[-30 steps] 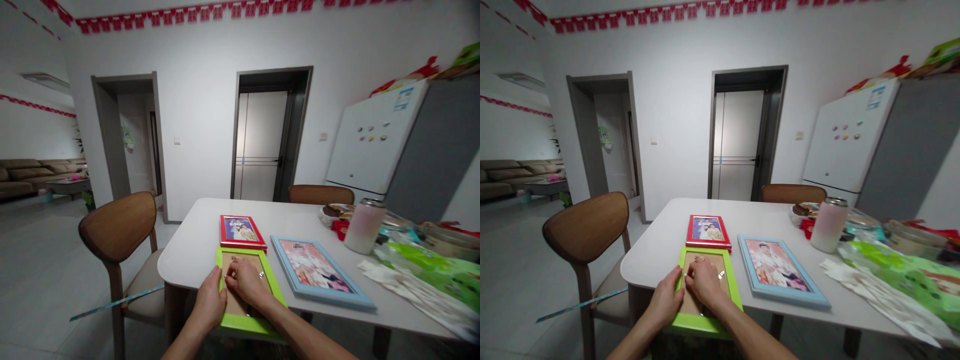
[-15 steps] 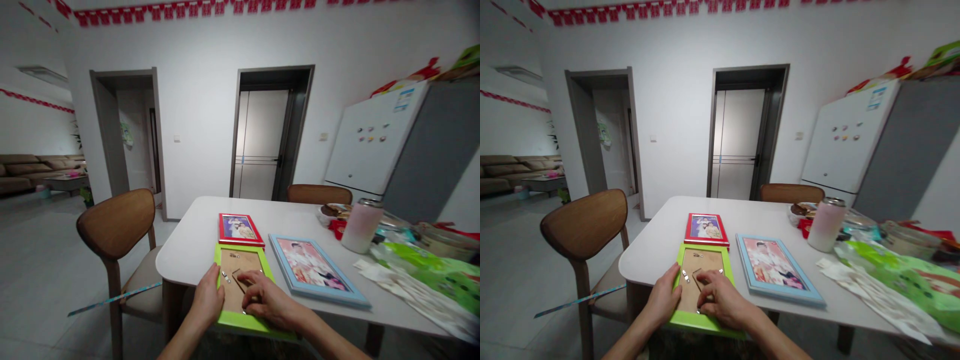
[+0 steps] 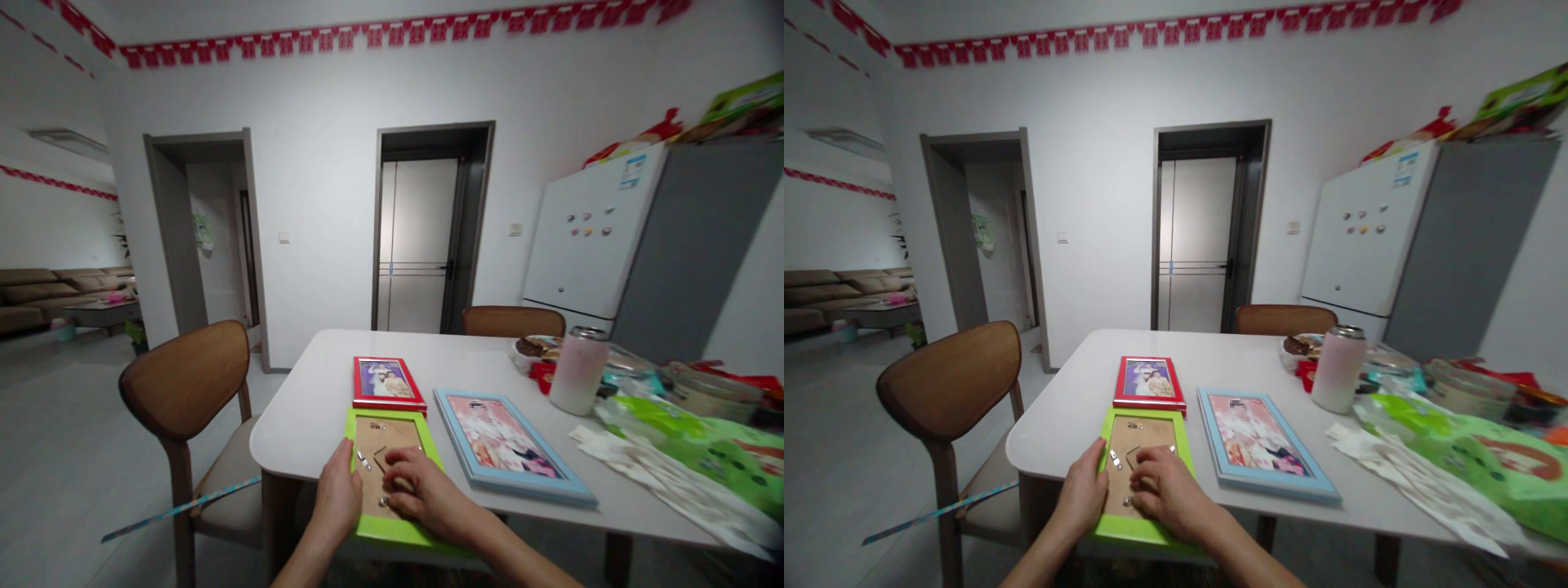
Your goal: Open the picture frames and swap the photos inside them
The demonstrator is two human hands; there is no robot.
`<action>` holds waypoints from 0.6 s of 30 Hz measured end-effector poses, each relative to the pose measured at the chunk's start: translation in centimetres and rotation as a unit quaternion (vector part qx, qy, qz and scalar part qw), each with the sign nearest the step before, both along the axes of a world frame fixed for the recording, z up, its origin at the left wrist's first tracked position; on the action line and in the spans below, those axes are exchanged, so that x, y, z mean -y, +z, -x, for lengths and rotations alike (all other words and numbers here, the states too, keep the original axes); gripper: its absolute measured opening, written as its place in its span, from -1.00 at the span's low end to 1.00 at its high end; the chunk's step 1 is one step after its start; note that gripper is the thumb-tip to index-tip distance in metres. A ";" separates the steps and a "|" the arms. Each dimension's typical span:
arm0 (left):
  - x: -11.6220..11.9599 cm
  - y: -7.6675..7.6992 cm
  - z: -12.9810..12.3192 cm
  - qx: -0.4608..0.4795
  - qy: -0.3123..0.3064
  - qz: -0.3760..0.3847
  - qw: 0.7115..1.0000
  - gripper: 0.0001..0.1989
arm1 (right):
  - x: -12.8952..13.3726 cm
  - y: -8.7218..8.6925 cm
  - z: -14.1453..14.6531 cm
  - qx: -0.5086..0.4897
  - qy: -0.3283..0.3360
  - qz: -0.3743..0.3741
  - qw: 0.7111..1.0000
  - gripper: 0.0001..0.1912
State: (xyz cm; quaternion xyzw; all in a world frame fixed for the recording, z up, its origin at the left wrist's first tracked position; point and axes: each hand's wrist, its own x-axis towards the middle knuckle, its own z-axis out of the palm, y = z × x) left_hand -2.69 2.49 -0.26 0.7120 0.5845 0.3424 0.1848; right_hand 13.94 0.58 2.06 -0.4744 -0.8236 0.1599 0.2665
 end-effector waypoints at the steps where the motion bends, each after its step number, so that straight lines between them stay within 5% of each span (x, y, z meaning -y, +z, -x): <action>1: 0.0 0.0 0.0 0.001 0.001 0.002 1.000 -0.49 | 0.0 0.0 -0.2 -0.005 -0.026 -0.003 1.000 -0.78; 5: -0.1 0.1 0.1 0.006 0.002 0.010 1.000 -0.49 | -0.2 -0.4 -0.8 0.033 -0.130 -0.009 0.991 -0.62; 12: -0.4 -0.1 0.0 0.024 0.004 0.024 0.999 -0.47 | -0.6 -0.8 -0.2 0.045 -0.124 0.012 0.991 -0.48; 18: -0.5 0.1 0.3 0.079 0.003 0.020 0.997 -0.64 | -0.5 0.4 -0.7 0.009 -0.145 0.014 0.989 -0.57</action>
